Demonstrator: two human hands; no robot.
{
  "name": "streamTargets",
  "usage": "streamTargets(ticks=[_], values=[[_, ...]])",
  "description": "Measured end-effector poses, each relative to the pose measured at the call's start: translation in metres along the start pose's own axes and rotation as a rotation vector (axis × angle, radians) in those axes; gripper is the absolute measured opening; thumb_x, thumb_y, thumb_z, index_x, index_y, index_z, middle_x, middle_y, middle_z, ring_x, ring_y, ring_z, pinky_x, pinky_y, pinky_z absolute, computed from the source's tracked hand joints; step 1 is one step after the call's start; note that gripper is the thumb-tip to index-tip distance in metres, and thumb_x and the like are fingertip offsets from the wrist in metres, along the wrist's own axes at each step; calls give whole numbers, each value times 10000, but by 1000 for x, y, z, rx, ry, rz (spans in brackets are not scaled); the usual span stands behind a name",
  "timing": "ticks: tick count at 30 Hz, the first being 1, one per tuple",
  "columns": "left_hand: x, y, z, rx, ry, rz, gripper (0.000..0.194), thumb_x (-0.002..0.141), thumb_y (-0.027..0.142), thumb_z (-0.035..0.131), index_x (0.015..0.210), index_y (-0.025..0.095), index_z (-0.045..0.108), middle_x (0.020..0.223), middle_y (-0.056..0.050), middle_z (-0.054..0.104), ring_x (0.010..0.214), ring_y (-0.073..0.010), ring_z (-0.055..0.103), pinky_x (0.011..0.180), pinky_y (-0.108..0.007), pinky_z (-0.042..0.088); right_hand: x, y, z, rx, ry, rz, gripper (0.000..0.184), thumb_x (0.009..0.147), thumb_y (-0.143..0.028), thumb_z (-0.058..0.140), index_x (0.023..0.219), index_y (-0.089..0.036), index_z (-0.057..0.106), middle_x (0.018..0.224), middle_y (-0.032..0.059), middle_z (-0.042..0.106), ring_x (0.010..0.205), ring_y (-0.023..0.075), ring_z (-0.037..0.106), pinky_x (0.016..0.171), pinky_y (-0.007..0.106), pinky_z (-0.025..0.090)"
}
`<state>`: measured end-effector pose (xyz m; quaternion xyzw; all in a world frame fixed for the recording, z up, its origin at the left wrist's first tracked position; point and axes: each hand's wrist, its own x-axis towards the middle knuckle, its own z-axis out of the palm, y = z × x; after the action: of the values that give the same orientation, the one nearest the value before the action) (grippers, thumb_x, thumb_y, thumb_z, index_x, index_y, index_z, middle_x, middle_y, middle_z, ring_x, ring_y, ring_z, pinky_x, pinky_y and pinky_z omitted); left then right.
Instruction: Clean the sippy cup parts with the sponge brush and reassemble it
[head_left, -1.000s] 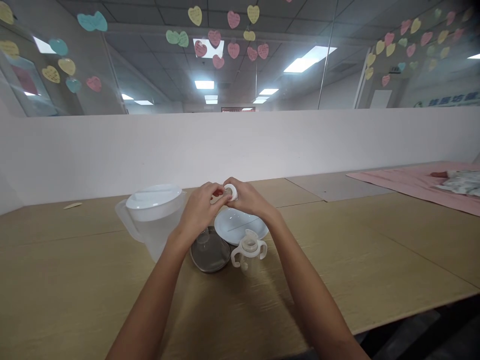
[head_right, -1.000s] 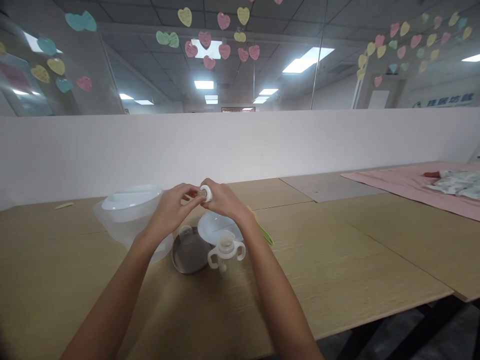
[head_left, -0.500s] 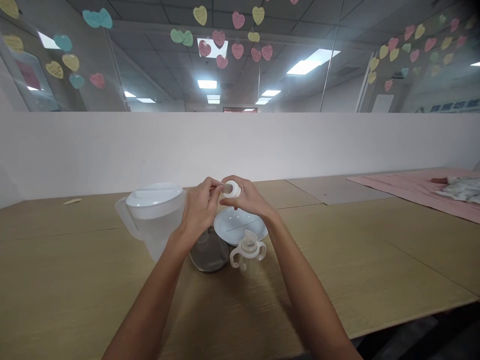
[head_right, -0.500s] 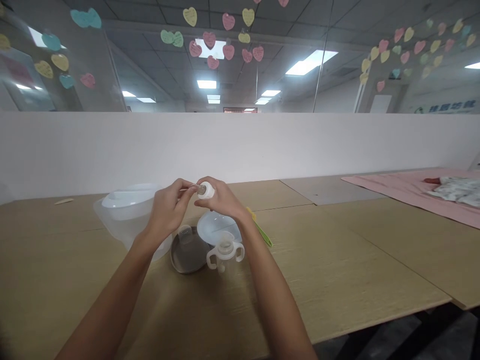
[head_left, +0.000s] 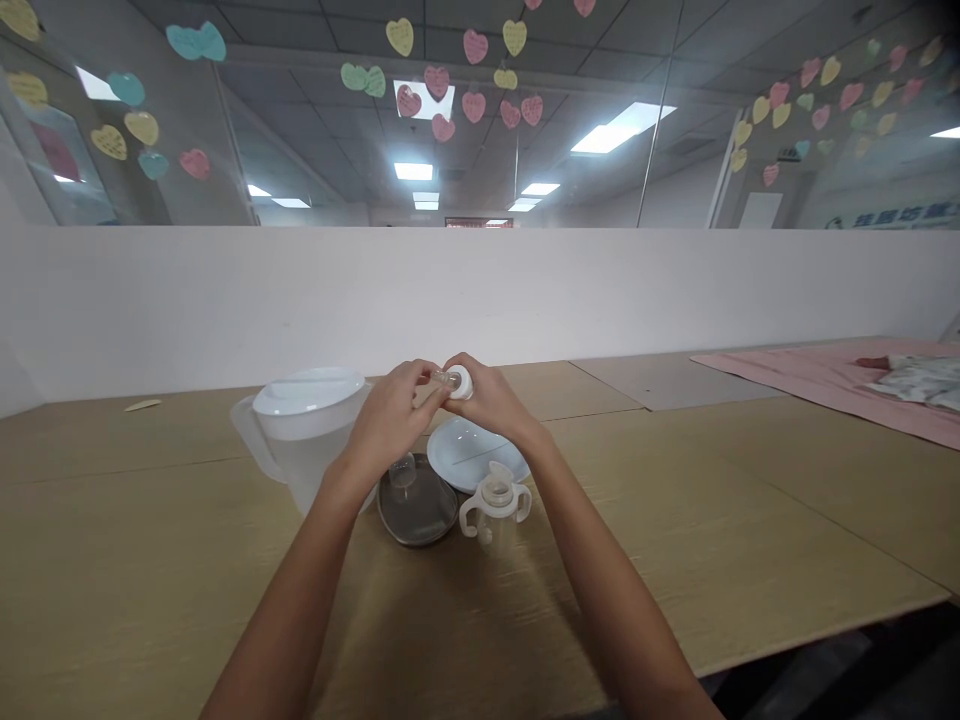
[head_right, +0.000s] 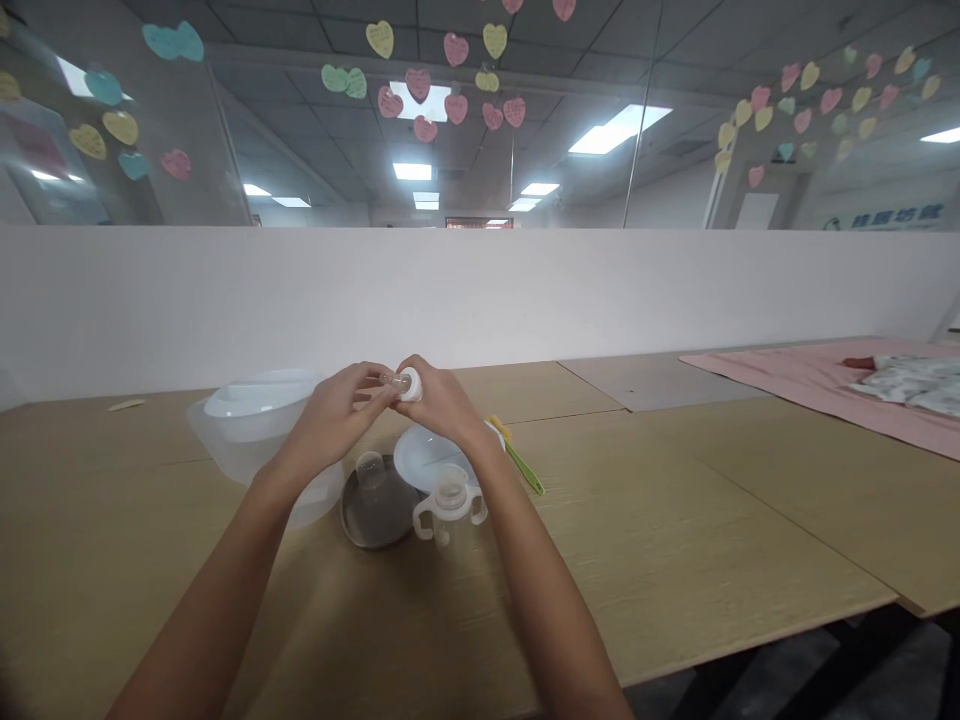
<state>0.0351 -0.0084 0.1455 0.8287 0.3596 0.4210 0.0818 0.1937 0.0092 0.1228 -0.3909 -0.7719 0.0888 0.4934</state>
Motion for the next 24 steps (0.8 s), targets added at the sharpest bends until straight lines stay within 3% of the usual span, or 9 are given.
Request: streamTargets(ticks=[3, 6, 10, 18, 21, 24], values=[[1, -4, 5, 66, 17, 32, 260, 801, 355, 486, 1003, 210, 562, 989, -46, 632, 921, -196, 590, 753, -318, 479, 2, 2, 5, -176, 28, -42, 227, 668, -235, 560, 886, -199, 510, 788, -12, 577, 687, 133, 510, 603, 237, 375], [2, -5, 9, 69, 35, 39, 202, 783, 342, 513, 911, 203, 587, 884, -32, 657, 828, -182, 608, 720, -304, 476, 3, 3, 8, -284, 42, -83, 209, 686, -201, 523, 894, -208, 512, 865, 10, 589, 753, 155, 521, 617, 237, 360], [1, 0, 15, 132, 117, 13, 137, 749, 299, 557, 827, 189, 578, 793, -22, 661, 748, -178, 610, 668, -294, 461, 2, 5, 13, -427, 152, -111, 229, 696, -139, 479, 904, -230, 510, 894, 15, 581, 844, 179, 501, 624, 245, 339], [-3, 13, 21, 205, 180, 1, 105, 775, 275, 526, 765, 185, 579, 798, -21, 673, 736, -184, 618, 656, -303, 457, 2, 12, 19, -483, 296, -131, 149, 743, -218, 504, 892, -220, 517, 877, 28, 578, 845, 188, 478, 644, 263, 345], [0, 16, 20, 134, 188, 16, 127, 781, 290, 528, 823, 196, 603, 828, -20, 676, 751, -176, 621, 681, -299, 468, 2, 11, 12, -461, 307, -121, 155, 725, -230, 520, 877, -204, 530, 911, 53, 556, 872, 193, 482, 689, 271, 375], [-6, 15, 29, -49, 218, 26, 228, 818, 307, 488, 1011, 214, 567, 919, -22, 668, 782, -152, 623, 727, -283, 476, -9, 14, -4, -413, 324, -106, 159, 689, -272, 565, 826, -191, 557, 883, 61, 542, 865, 198, 500, 728, 291, 403]])
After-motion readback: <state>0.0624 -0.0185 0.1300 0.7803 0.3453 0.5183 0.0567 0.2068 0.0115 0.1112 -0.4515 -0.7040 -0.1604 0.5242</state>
